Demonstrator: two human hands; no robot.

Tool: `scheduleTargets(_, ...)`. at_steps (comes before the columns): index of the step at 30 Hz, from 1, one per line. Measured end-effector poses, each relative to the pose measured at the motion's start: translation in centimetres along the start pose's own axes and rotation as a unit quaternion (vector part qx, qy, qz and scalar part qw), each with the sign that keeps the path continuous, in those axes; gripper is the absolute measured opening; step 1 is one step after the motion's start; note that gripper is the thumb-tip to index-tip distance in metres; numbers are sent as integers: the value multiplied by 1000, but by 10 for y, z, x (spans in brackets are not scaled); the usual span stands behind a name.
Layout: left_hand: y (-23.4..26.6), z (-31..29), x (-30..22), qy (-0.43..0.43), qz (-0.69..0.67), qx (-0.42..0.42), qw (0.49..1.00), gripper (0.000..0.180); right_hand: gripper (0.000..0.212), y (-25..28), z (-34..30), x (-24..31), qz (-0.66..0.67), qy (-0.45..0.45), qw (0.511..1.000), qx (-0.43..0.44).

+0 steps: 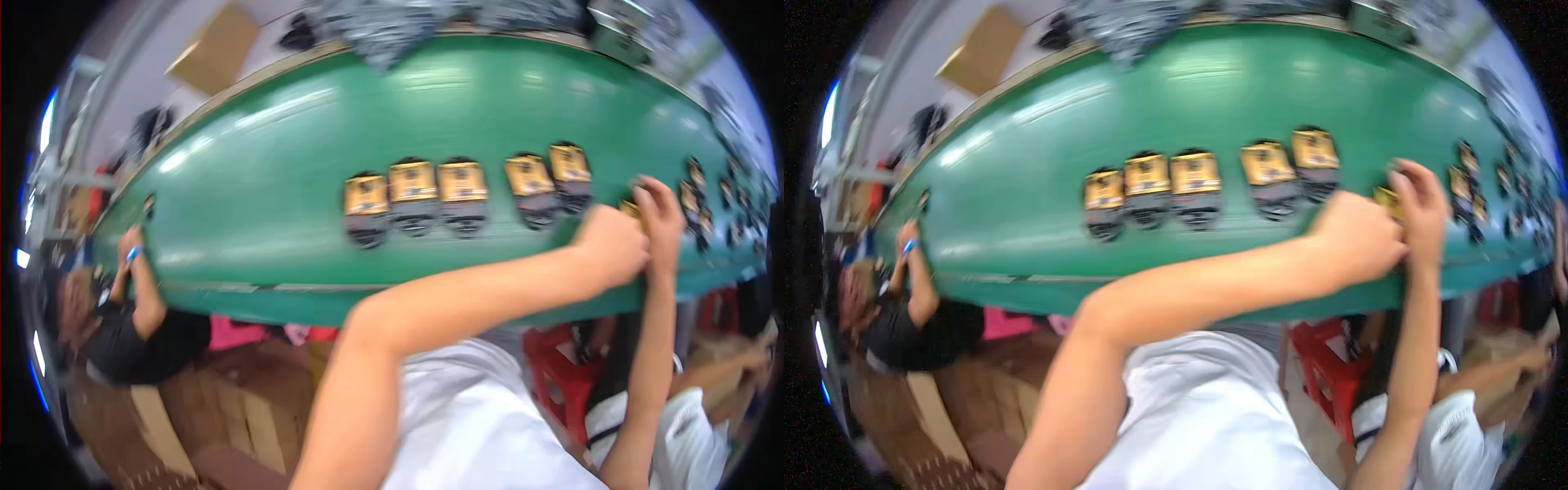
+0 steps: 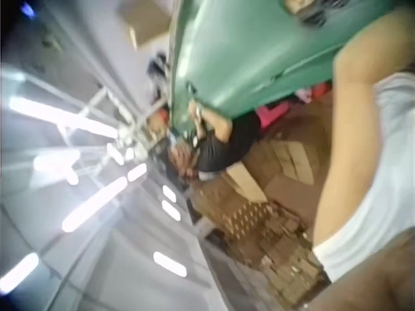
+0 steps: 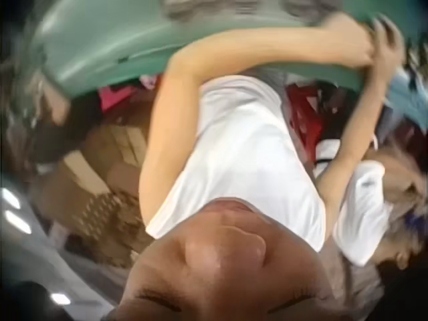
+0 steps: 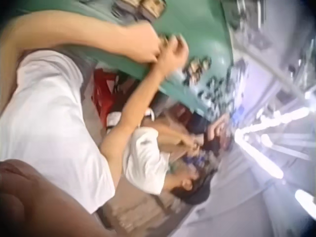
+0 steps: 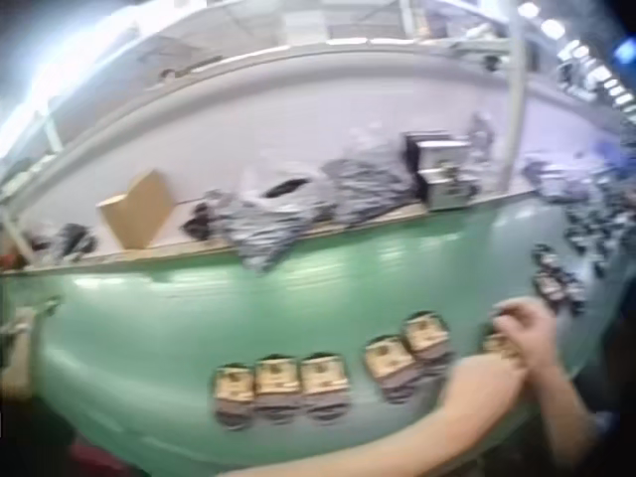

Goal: Manually assembling small plastic components onto the back of handheld electronic devices on an assembly line.

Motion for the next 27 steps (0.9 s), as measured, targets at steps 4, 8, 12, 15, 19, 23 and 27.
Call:
scheduleTargets(4, 32, -46, 27, -9, 13, -152, 988, 31, 25, -22, 5, 19, 111, 35, 993, 27)
scheduleTargets(8, 55, -50, 77, 62, 55, -175, 981, 37, 26, -6, -20, 39, 36, 65, 997, -9)
scheduleTargets(12, 75, -43, 115, 139, 67, -53, 987, 72, 26, -19, -40, 69, -183, 138, 973, 2)
scheduleTargets(15, 55, -47, 110, 66, 88, -32, 993, 71, 23, -45, -40, 71, -173, 89, 979, 65)
scheduleTargets(19, 33, -23, 95, 39, 68, -109, 991, 77, 24, -18, -31, 31, -183, 71, 978, 76)
scheduleTargets(23, 11, -21, 96, 61, 95, -137, 984, 93, 26, -17, -12, 22, -203, 105, 969, 95)
scheduleTargets(27, 19, -44, 103, 69, 75, -155, 983, 98, 27, -31, 10, 23, -155, 100, 977, 106)
Point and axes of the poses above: each hand's wrist, its own z-axis towards the middle knuckle, its own y-axis out of the back of the hand, x = y × z, the point moved 8 cm from there along z, towards the middle knuckle, and after that the axes turned 9 degrees about x, right-handed, at the moved point
